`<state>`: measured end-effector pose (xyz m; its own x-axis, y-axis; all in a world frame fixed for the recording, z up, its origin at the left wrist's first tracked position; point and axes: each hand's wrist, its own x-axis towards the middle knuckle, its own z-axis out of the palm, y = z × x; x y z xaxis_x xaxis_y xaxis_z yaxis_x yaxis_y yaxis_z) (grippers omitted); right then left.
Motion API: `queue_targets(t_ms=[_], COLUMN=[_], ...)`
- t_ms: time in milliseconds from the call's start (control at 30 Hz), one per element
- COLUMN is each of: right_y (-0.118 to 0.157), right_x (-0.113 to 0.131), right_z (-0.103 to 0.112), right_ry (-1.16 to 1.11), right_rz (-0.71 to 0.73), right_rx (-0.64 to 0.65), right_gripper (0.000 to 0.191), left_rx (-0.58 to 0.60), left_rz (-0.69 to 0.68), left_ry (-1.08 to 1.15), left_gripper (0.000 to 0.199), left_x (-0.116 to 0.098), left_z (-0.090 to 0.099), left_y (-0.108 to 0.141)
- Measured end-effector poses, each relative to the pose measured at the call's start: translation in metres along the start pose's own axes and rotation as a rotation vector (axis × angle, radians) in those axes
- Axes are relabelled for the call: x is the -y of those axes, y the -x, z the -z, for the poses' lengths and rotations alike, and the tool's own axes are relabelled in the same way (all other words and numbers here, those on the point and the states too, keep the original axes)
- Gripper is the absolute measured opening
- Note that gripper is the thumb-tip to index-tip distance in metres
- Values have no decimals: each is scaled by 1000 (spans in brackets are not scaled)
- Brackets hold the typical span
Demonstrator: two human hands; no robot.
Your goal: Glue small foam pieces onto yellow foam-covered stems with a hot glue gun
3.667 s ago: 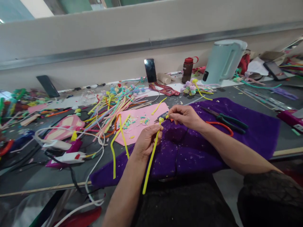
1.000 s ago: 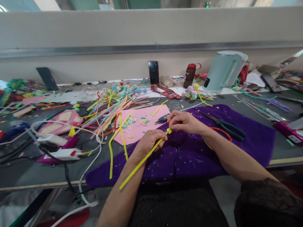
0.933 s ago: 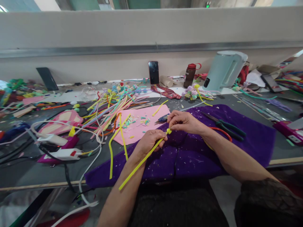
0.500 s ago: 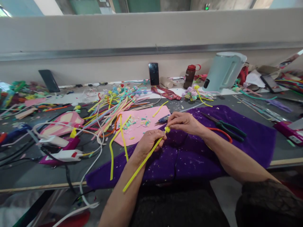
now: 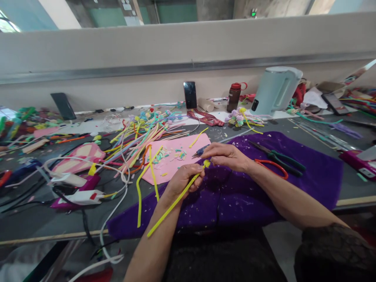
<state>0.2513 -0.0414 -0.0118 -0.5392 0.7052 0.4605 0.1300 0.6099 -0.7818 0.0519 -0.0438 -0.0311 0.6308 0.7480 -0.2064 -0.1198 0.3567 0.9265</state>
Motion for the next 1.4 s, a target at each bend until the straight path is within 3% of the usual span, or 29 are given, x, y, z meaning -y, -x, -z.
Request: queue_targets(t_ms=[500,700,800,1000,1200,1400], right_y=[0,1,0,1,2,3], right_x=[-3,-3,-6,0,16,16], right_z=[-2,-5,-5,-7,-11,-14], right_ry=[-20,-248,-364,-482,-475,-423], right_rz=[30,-122,-177,-234,-159,-117], right_rx=[35,-158,-209,-98,-10,1], right_gripper=[26,38,32,25,39,39], left_rx=[-15,-16,27,49,58,70], left_rz=[-17,-137,-178,-212,-202,-173], left_ry=[-14,-17,-15,-48,-44,-54], left_gripper=[18,22,24,30,30,26], left_x=[2,0,-1,0,1,2], left_z=[2,-2,-4,-5,-6,-5], left_y=[-2,5,11,15,14,12])
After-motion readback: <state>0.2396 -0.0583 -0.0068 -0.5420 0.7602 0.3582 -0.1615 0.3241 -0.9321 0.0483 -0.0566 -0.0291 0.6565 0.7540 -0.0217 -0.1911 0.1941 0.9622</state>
